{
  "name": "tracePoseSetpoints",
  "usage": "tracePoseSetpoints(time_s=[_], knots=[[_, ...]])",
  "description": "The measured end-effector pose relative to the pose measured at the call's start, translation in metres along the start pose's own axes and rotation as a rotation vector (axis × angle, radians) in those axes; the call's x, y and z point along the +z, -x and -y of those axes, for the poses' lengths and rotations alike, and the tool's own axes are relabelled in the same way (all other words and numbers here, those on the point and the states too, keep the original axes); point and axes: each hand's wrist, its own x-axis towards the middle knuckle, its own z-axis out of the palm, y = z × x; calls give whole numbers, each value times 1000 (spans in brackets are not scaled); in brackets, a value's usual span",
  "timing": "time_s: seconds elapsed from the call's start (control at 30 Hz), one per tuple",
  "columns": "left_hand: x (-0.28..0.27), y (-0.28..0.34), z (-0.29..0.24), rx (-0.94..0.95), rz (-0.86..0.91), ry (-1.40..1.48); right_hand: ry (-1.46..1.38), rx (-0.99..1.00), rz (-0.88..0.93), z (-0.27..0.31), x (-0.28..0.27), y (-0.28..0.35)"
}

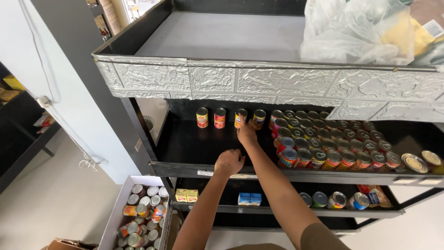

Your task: Stocking canned goods from cardboard boxes on the floor onto store shelves.

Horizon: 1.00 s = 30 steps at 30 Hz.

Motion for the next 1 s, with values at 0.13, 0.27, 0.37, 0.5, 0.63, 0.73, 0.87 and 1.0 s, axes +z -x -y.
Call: tracePoseSetpoints(time_s=[0.13, 0.27, 0.37, 0.5, 0.63, 0.73, 0.87, 1.0], knots=[[-8, 1, -4, 11, -37, -6, -14, -29, -140, 8, -13, -8], [-18, 7, -13, -58, 16, 32, -27, -169, -299, 10, -15, -10], [-15, 7, -9, -62, 27, 20, -37, -215, -309, 6, -14, -6], [-7, 3, -6, -27, -34, -17, -116, 17, -224, -1, -47, 28], [-12, 4, -11, -63, 7, -22, -6, -135, -471, -33, -52, 39], [-6, 13, -10, -87, 22, -4, -146, -31, -429, -21, -78, 63], [-14, 5, -10, -26, -81, -11, -80, 147, -99, -35, -57, 66], [-6, 12, -9, -42, -85, -13, 170, 0, 199, -38, -32, 67]])
